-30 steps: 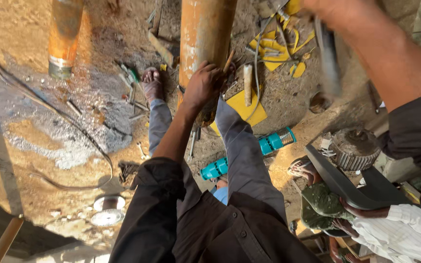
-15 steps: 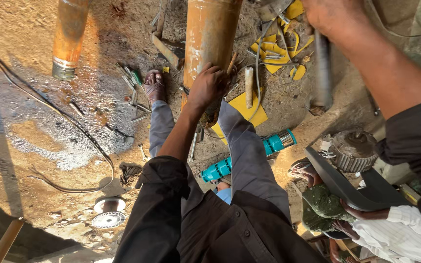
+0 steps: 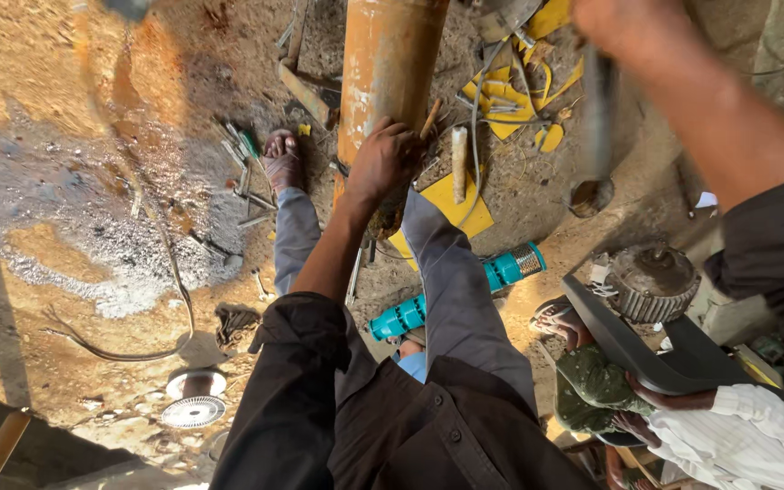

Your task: The person uses a hammer and chisel to remove a metal band from a large vertical pipe. They then use pliers to remove a wire or cable from the pipe's end fitting.

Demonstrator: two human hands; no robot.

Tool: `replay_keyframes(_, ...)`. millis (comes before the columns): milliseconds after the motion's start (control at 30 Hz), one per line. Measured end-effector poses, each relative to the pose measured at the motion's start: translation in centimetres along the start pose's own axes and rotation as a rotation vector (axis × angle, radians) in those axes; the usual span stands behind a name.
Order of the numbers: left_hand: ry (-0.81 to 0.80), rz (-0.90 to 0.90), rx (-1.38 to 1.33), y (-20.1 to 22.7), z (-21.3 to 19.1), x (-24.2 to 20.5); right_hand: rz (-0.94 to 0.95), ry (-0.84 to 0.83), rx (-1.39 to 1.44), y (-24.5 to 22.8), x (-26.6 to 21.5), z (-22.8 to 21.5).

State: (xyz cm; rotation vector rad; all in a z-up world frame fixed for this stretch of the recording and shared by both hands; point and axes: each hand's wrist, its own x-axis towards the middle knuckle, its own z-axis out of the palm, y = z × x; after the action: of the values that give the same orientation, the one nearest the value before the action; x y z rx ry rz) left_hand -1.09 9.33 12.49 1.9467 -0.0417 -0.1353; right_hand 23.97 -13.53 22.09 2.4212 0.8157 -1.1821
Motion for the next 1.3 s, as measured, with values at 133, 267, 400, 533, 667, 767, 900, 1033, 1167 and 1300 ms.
replay_keyframes(133, -0.114, -0.077, -0.058, 0.0, 0.4, 0.0, -0.049, -0.002, 0.052, -2.9, -2.8, 1.9)
replay_keyframes(267, -0.037, 0.041, 0.029, -0.2, -0.1, 0.1, -0.169, -0.155, -0.040, -1.8, -2.2, 0.9)
replay_keyframes(400, -0.014, 0.043, 0.010, -0.5, 0.5, -0.1, 0.008, -0.097, -0.066, 2.9, 0.8, -0.9)
replay_keyframes(533, -0.013, 0.051, 0.025, -0.7, 0.2, 0.1, 0.055, -0.061, -0.098, 1.5, 0.7, -0.8)
replay_keyframes(667, -0.093, -0.004, 0.015, 0.1, 0.0, 0.5, -0.130, -0.077, -0.069, -5.5, -3.9, 0.2)
replay_keyframes(767, -0.213, 0.077, 0.116, 0.3, -0.7, 0.5, 0.286, -0.290, 0.614, -8.5, -7.0, -0.1)
replay_keyframes(900, -0.030, -0.239, -0.295, -1.0, -2.8, -2.6, 0.453, -0.146, 1.464, -10.3, -11.7, 3.1)
replay_keyframes(1033, 0.272, -0.515, -0.402, -2.7, -6.4, -12.0, 0.452, -0.010, 1.671, -15.8, -16.2, 10.9)
replay_keyframes(1167, 0.554, -0.786, -0.866, -3.5, -5.5, -19.7, 0.629, -0.324, 2.012, -21.0, -19.7, 16.9)
replay_keyframes(1300, 0.576, -0.814, -0.855, -4.9, -4.4, -21.0, 0.577, -0.481, 1.930, -24.2, -23.1, 19.0)
